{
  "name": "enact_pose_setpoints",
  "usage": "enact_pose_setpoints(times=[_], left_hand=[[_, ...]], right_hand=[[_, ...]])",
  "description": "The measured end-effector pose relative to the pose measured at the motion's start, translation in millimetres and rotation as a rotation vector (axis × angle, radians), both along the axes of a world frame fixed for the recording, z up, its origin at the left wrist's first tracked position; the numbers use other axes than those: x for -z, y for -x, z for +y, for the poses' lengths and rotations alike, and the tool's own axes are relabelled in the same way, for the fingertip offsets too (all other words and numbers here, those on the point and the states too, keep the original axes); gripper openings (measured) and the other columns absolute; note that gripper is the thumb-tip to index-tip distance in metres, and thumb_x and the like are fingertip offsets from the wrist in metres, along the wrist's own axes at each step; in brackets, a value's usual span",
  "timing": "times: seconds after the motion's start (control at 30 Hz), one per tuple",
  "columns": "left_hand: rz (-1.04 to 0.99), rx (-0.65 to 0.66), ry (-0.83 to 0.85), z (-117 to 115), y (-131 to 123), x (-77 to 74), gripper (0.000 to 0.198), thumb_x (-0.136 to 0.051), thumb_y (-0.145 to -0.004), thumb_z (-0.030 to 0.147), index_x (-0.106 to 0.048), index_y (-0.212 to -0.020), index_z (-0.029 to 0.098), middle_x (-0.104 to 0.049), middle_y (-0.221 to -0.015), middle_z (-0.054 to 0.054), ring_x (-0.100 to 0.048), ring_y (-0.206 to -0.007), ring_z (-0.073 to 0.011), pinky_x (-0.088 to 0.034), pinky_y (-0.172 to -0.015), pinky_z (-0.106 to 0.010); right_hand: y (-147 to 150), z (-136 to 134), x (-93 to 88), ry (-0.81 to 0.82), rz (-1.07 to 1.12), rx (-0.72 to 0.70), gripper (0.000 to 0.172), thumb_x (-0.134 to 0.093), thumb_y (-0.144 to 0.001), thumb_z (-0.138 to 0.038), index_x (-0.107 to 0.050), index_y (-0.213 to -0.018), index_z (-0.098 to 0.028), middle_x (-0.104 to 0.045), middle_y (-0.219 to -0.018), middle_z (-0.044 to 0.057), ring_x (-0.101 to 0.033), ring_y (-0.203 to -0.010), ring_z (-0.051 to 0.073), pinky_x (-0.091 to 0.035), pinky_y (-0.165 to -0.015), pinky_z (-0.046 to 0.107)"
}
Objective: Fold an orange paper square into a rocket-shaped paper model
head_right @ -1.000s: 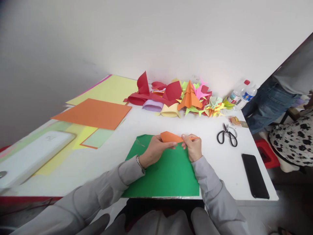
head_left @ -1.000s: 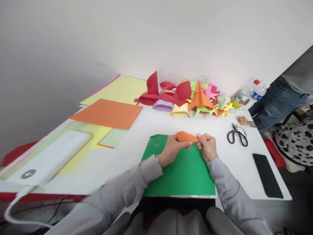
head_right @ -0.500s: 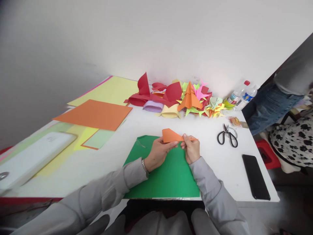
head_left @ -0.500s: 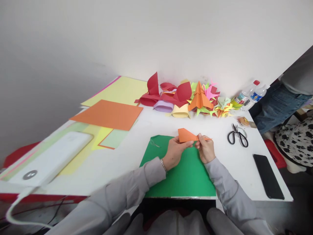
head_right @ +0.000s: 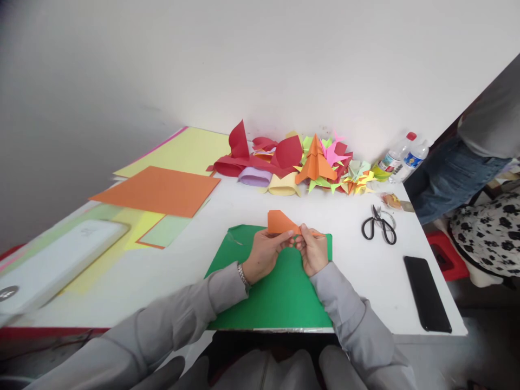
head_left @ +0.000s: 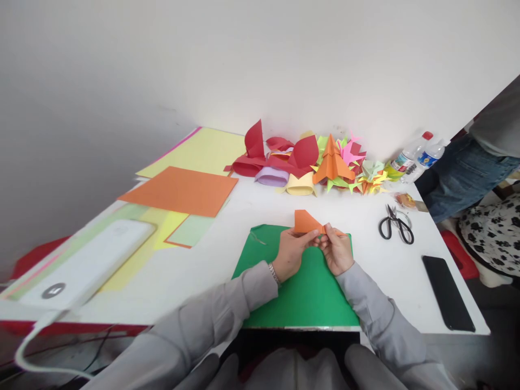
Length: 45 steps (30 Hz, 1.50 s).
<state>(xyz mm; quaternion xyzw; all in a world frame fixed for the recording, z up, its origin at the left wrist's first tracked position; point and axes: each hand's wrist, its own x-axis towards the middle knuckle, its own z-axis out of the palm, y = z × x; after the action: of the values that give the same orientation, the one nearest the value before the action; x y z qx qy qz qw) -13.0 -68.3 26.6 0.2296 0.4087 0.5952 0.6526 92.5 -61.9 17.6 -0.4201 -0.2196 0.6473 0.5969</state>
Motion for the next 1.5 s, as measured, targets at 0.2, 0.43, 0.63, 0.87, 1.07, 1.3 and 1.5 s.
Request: enact_pose_setpoints(times=[0.2,0.43,0.63,0.87,1.07,1.3,1.5], left_hand=[[0.010,0.020,-0.007,2,2,1.8,0.027,-0.083,-0.051,0.024,-0.070,-0.068,0.008,-0.068,-0.058,-0.005,-0.058,-0.049,-0.0121,-0.049,-0.053,-0.027],[0.031,0.060,-0.021,2,3,5.1,0.024,-0.081,-0.055,0.027,-0.070,-0.065,0.009,-0.067,-0.058,-0.005,-0.057,-0.049,-0.0119,-0.047,-0.054,-0.027],[0.069,0.096,-0.007,1,4,5.0,0.026,-0.078,-0.060,0.032,-0.069,-0.065,0.008,-0.068,-0.060,-0.007,-0.058,-0.052,-0.0130,-0.048,-0.058,-0.030],[0.303,-0.013,-0.314,13,12,13.5,0.078,-0.083,-0.049,0.020,-0.054,-0.121,0.019,-0.056,-0.124,-0.012,-0.058,-0.105,-0.0234,-0.051,-0.081,-0.033],[0.911,-0.104,-0.746,18,31,9.3,0.039,-0.074,-0.067,0.023,-0.067,-0.106,0.024,-0.051,-0.131,-0.012,-0.045,-0.121,-0.0272,-0.039,-0.099,-0.045],[0.862,0.051,-0.803,15,32,-2.0,0.006,-0.068,-0.074,0.027,-0.075,-0.072,0.028,-0.073,-0.080,-0.005,-0.062,-0.088,-0.0238,-0.043,-0.091,-0.043],[0.648,0.082,-0.516,13,31,-8.3,0.012,-0.069,-0.071,0.032,-0.074,-0.068,0.021,-0.071,-0.071,-0.005,-0.061,-0.067,-0.0186,-0.047,-0.067,-0.030]], right_hand=[[-2,-1,-5.4,-0.020,-0.011,-0.064,0.027,-0.082,-0.059,-0.033,-0.063,-0.054,-0.014,-0.063,-0.048,0.000,-0.054,-0.042,0.008,-0.045,-0.041,0.019],[-2,-1,-6.2,-0.023,-0.085,-0.003,0.029,-0.080,-0.061,-0.032,-0.059,-0.050,-0.015,-0.059,-0.044,-0.002,-0.047,-0.037,0.006,-0.039,-0.038,0.020],[-2,0,-6.1,-0.012,-0.065,0.023,0.030,-0.080,-0.060,-0.031,-0.057,-0.049,-0.015,-0.058,-0.043,-0.003,-0.046,-0.036,0.005,-0.037,-0.037,0.018],[-12,6,-11.5,0.117,0.001,0.094,0.029,-0.081,-0.055,-0.025,-0.053,-0.054,-0.016,-0.052,-0.039,-0.007,-0.038,-0.033,0.003,-0.031,-0.033,0.017],[-14,5,-13.9,0.141,-0.037,0.032,0.029,-0.077,-0.057,-0.025,-0.049,-0.051,-0.017,-0.045,-0.036,-0.009,-0.031,-0.031,0.003,-0.025,-0.032,0.018],[-15,4,-11.1,-0.038,-0.272,-0.005,0.036,-0.073,-0.066,-0.039,-0.050,-0.048,-0.017,-0.047,-0.039,-0.006,-0.036,-0.035,0.005,-0.027,-0.037,0.021],[-17,4,-12.6,-0.151,-0.299,-0.005,0.032,-0.075,-0.065,-0.040,-0.067,-0.087,-0.020,-0.061,-0.063,-0.004,-0.051,-0.055,0.009,-0.039,-0.051,0.021]])
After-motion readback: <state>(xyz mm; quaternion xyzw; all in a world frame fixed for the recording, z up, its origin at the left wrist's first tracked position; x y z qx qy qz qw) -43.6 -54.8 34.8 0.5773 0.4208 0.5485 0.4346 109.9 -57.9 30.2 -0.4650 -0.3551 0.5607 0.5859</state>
